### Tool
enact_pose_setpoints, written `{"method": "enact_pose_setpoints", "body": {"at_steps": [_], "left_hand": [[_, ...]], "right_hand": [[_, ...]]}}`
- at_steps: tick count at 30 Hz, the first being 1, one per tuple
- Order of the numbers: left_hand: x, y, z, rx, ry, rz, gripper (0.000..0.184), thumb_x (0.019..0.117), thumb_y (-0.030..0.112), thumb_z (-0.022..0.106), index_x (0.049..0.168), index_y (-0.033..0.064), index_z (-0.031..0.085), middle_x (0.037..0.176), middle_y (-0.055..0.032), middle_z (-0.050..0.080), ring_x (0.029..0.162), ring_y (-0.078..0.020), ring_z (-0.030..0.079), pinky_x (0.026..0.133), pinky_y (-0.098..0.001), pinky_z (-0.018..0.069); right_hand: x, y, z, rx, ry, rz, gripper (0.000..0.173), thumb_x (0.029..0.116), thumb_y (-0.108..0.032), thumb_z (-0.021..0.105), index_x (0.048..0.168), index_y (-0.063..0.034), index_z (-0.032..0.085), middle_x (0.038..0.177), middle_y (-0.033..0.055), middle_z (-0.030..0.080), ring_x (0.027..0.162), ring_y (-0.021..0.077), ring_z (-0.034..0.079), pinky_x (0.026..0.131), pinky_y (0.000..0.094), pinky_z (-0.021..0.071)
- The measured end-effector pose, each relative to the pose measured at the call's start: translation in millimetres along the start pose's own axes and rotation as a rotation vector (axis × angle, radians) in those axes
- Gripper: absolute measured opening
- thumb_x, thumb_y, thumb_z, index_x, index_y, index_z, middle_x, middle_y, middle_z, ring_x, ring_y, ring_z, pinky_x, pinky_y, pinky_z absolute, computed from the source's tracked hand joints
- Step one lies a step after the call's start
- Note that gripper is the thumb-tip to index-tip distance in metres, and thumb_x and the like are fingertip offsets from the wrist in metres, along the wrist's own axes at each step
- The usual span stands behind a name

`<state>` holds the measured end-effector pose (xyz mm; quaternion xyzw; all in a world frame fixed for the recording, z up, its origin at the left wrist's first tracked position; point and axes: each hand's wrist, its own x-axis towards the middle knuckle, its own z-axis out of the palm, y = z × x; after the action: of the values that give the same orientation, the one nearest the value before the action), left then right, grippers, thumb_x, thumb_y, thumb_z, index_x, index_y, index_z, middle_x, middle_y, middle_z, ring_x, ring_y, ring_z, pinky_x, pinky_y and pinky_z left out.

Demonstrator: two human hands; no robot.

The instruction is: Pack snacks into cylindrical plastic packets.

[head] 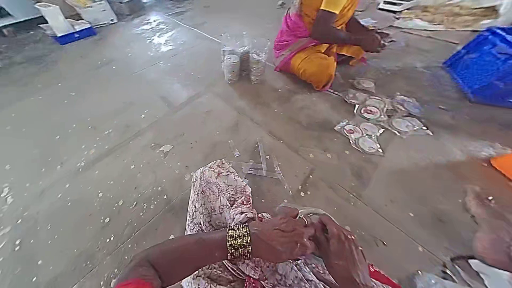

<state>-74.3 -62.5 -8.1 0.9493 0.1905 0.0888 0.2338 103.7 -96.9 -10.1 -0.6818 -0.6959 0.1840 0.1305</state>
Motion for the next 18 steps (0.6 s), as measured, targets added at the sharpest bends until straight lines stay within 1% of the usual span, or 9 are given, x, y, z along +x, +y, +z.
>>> {"method": "enact_pose_setpoints", "body": {"at_steps": [2,4,7,9,10,11,13,16,18], "left_hand": [[1.2,0.7,2.0,0.0,0.013,0.004,0.018,0.0984,0.003,0.057,0.109,0.0014,0.071,0.108,-0.0176,0.071,0.112,-0.0364,0.065,0.102,-0.0515,0.0456],[1.5,1.9,3.1,-0.025,-0.003,-0.007,0.019,0.0992,0.004,0.057,0.112,0.0011,0.071,0.107,-0.0176,0.072,0.112,-0.0365,0.065,0.103,-0.0522,0.0451],[-0.5,2.9,2.1,-0.023,0.02,-0.049,0.017,0.0975,0.009,0.062,0.109,0.0012,0.072,0.106,-0.0175,0.072,0.112,-0.0372,0.065,0.101,-0.0532,0.0449],[-3.2,2.6,2.5,0.011,0.037,-0.106,0.019,0.0966,0.009,0.063,0.111,-0.0001,0.072,0.108,-0.0184,0.071,0.114,-0.0383,0.064,0.103,-0.0544,0.0455],[-4.0,1.0,5.2,0.041,0.064,-0.124,0.019,0.0965,0.01,0.063,0.111,-0.0002,0.071,0.109,-0.0185,0.071,0.114,-0.0383,0.064,0.103,-0.0545,0.0464],[-3.6,-0.2,6.2,0.057,0.073,-0.142,0.02,0.0968,0.008,0.061,0.111,-0.0014,0.071,0.112,-0.0197,0.071,0.115,-0.039,0.064,0.103,-0.0552,0.0467],[-2.6,-4.1,10.5,0.067,0.075,-0.155,0.02,0.0978,0.007,0.059,0.11,-0.0013,0.072,0.115,-0.0195,0.07,0.114,-0.038,0.065,0.102,-0.0541,0.0475],[-1.9,-8.7,20.8,0.005,0.048,-0.109,0.022,0.0998,0.006,0.056,0.114,-0.0015,0.071,0.12,-0.0203,0.069,0.116,-0.0385,0.064,0.104,-0.0536,0.0452],[-2.7,-7.0,26.7,0.046,0.069,-0.027,0.02,0.0978,0.005,0.057,0.111,0.0006,0.072,0.111,-0.0173,0.071,0.107,-0.035,0.067,0.097,-0.0489,0.0502]], "right_hand": [[2.6,2.9,-4.3,0.017,-0.038,-0.001,0.031,0.0975,-0.023,0.06,0.094,0.0064,0.068,0.079,0.0239,0.068,0.078,0.045,0.069,0.07,0.0635,0.0515],[4.4,4.9,-6.3,0.037,-0.078,0.008,0.035,0.0988,-0.027,0.06,0.095,0.0073,0.068,0.079,0.024,0.068,0.078,0.044,0.069,0.073,0.0635,0.0509],[5.5,5.5,-6.0,0.048,-0.077,0.006,0.04,0.0997,-0.03,0.06,0.096,0.0094,0.067,0.08,0.0259,0.068,0.079,0.045,0.069,0.073,0.064,0.0506],[4.3,6.1,-5.2,0.048,-0.063,-0.006,0.041,0.1004,-0.03,0.059,0.097,0.0104,0.067,0.082,0.0269,0.068,0.08,0.0454,0.069,0.074,0.0638,0.051],[4.1,5.7,-5.1,0.051,-0.065,-0.009,0.042,0.1006,-0.03,0.058,0.098,0.0109,0.067,0.083,0.0273,0.069,0.081,0.0456,0.069,0.076,0.0639,0.051],[5.2,5.5,-4.5,0.058,-0.073,-0.008,0.043,0.1006,-0.031,0.058,0.098,0.0114,0.067,0.084,0.0276,0.069,0.082,0.0457,0.069,0.077,0.064,0.0507],[7.4,4.6,-4.4,0.053,-0.095,-0.007,0.043,0.1003,-0.031,0.059,0.098,0.0112,0.067,0.083,0.0276,0.069,0.081,0.0459,0.069,0.076,0.0641,0.0508],[9.5,1.5,-5.2,0.037,-0.112,0.027,0.041,0.1001,-0.03,0.058,0.097,0.01,0.067,0.084,0.0266,0.069,0.083,0.0454,0.069,0.077,0.0648,0.05],[9.2,1.2,-5.3,0.02,-0.1,0.032,0.042,0.1,-0.032,0.059,0.096,0.0093,0.067,0.083,0.0265,0.069,0.083,0.0455,0.069,0.076,0.0647,0.0497]]}}
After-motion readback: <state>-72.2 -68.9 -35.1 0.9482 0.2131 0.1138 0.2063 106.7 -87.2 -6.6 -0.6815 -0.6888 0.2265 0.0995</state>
